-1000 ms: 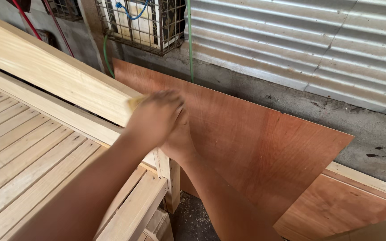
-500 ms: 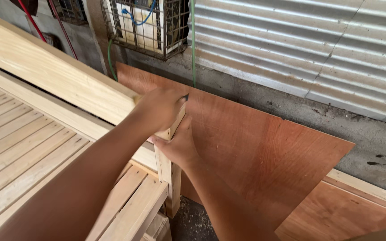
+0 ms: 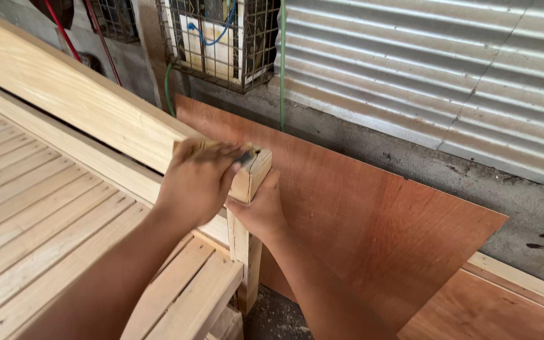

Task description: The person sands a slatted wooden furniture frame, first sanding the corner post and edges with a sanding block, then sanding the slatted top surface by hand, moving the block across the planks and along the rails.

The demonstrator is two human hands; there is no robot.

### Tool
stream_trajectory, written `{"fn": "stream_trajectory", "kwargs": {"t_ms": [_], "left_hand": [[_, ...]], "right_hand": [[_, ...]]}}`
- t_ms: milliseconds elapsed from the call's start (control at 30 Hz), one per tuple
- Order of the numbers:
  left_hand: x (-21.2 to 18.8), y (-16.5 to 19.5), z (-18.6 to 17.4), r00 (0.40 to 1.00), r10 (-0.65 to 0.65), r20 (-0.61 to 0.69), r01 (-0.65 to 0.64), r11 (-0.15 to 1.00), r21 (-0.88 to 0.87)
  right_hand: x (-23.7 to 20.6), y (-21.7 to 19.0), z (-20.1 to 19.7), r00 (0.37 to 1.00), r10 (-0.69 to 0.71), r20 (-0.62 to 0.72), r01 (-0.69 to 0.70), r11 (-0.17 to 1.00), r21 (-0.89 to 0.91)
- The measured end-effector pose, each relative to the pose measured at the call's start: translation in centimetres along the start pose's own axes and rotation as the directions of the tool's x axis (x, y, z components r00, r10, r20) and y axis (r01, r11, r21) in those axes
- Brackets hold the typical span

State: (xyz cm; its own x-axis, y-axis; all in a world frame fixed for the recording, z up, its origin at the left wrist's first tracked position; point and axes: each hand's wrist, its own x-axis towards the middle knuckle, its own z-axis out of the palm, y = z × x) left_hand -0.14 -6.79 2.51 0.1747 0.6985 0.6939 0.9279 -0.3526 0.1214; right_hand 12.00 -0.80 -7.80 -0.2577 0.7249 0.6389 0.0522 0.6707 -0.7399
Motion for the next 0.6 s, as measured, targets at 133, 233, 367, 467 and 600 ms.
{"fn": "stream_trajectory", "kwargs": {"t_ms": [133, 233, 367, 467, 600], "left_hand": [[0.9, -0.9, -0.3, 0.951, -0.226, 0.212, 0.188, 0.964, 0.188], [3.4, -1.7, 0.7, 0.832, -0.371, 0.413, 0.269, 0.92, 0.285], [2.7, -1.8, 1.5, 0.987, -0.112, 0.119, 0.075, 0.959, 0.275], [-0.8, -1.2, 1.5, 0.999, 0.007, 0.044, -0.013, 0.991, 0.136], [-4.0, -0.2, 1.8, 0.964, 0.141, -0.227, -0.16, 0.985, -0.068]], "right_hand": [[-0.1, 0.6, 0.2, 0.999, 0.043, -0.009, -0.043, 0.999, -0.027], [-0.2, 0.9, 0.2, 0.98, 0.195, 0.035, -0.195, 0.981, -0.008], [-0.3, 0.8, 0.2, 0.996, 0.093, 0.0, -0.093, 0.995, -0.017], [-0.1, 0.3, 0.1, 0.999, -0.043, -0.005, 0.042, 0.994, -0.104], [0.2, -0.3, 0.0, 0.988, -0.151, -0.013, 0.151, 0.988, 0.02]]}}
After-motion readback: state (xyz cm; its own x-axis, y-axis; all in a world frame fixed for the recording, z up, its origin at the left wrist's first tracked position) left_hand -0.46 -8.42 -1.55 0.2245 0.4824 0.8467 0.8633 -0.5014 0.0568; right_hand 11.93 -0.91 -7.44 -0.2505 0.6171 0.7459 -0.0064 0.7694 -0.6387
